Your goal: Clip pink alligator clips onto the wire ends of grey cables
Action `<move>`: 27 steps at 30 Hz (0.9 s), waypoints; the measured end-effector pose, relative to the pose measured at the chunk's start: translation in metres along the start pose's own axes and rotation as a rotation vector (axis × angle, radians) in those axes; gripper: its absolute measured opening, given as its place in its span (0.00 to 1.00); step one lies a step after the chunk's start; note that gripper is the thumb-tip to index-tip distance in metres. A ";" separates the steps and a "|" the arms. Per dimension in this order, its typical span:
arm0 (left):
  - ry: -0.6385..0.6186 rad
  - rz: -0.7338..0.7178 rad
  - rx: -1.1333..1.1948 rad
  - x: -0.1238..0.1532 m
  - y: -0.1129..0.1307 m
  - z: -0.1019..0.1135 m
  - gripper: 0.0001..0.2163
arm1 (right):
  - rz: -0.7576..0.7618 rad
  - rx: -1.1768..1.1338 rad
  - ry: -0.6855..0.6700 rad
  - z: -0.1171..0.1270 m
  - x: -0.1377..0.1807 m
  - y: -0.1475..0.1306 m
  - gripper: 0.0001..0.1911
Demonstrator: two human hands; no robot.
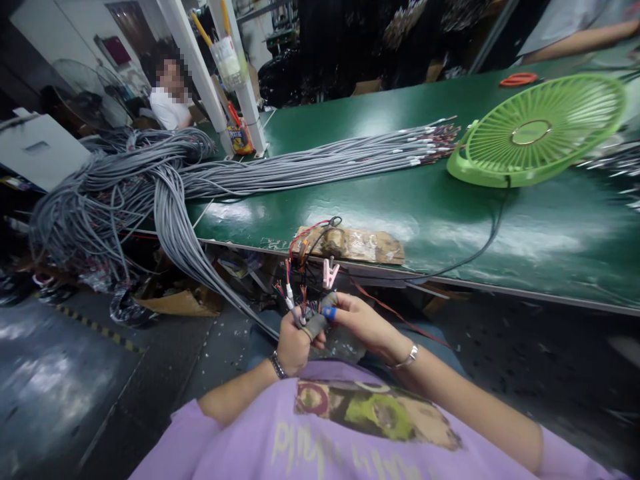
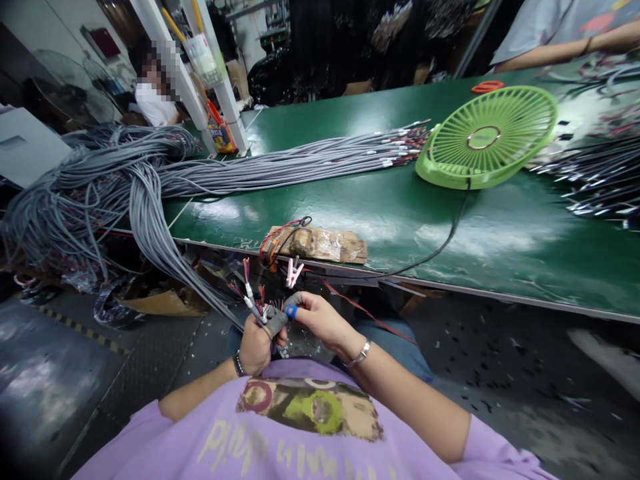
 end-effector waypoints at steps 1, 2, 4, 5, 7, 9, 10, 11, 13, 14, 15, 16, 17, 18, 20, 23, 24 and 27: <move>0.004 -0.006 0.001 0.000 0.001 0.000 0.20 | 0.001 -0.005 0.003 0.001 0.000 0.001 0.17; 0.011 -0.012 0.002 0.000 0.002 0.001 0.20 | 0.000 -0.010 0.009 0.002 0.000 0.002 0.18; 0.028 -0.021 0.001 0.000 0.003 0.001 0.20 | -0.005 -0.019 0.029 0.003 0.001 0.003 0.18; 0.037 -0.027 0.002 0.000 0.004 0.002 0.20 | -0.005 -0.021 0.041 0.004 0.002 0.003 0.18; 0.053 -0.041 0.007 -0.001 0.006 0.002 0.21 | 0.004 -0.024 0.062 0.004 0.003 0.001 0.18; 0.055 -0.045 0.015 -0.001 0.006 0.002 0.21 | 0.011 -0.056 0.060 0.000 0.005 0.000 0.17; 0.050 -0.037 0.018 -0.002 0.006 0.001 0.21 | -0.001 -0.087 0.035 -0.004 0.005 0.002 0.17; 0.039 -0.022 0.019 -0.002 0.004 0.000 0.21 | -0.025 -0.127 0.001 -0.009 0.005 0.005 0.16; 0.018 0.014 0.017 -0.001 0.002 -0.003 0.21 | -0.070 -0.212 -0.034 -0.013 0.002 0.013 0.15; 0.012 0.027 0.016 -0.001 0.002 -0.003 0.21 | -0.076 -0.252 -0.007 -0.009 -0.001 0.016 0.14; 0.009 0.035 0.014 0.000 0.003 -0.003 0.21 | -0.064 -0.288 0.054 0.000 -0.004 0.018 0.14; 0.009 0.035 0.015 0.001 0.004 -0.003 0.21 | -0.040 -0.324 0.139 0.011 -0.007 0.019 0.14; 0.010 0.030 0.018 0.002 0.007 -0.003 0.21 | -0.019 -0.365 0.208 0.022 -0.009 0.020 0.14; 0.009 0.024 0.025 0.003 0.009 -0.002 0.21 | -0.010 -0.399 0.242 0.029 -0.011 0.020 0.13; 0.006 0.011 0.046 0.004 0.015 -0.003 0.21 | -0.026 -0.453 0.244 0.036 -0.016 0.019 0.13; 0.015 -0.012 0.085 0.002 0.022 -0.004 0.19 | -0.081 -0.486 0.158 0.028 -0.020 0.015 0.14; 0.017 -0.020 0.098 0.002 0.024 -0.005 0.19 | -0.087 -0.486 0.128 0.024 -0.021 0.012 0.15; 0.023 -0.033 0.126 -0.002 0.030 -0.011 0.18 | -0.036 -0.473 0.075 0.015 -0.026 0.001 0.21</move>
Point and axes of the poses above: each hand's wrist, its own x-axis away from the middle knuckle, its own z-axis out of the back of the hand, y = z × x, the point moved 9 cm from there along -x, towards the middle knuckle
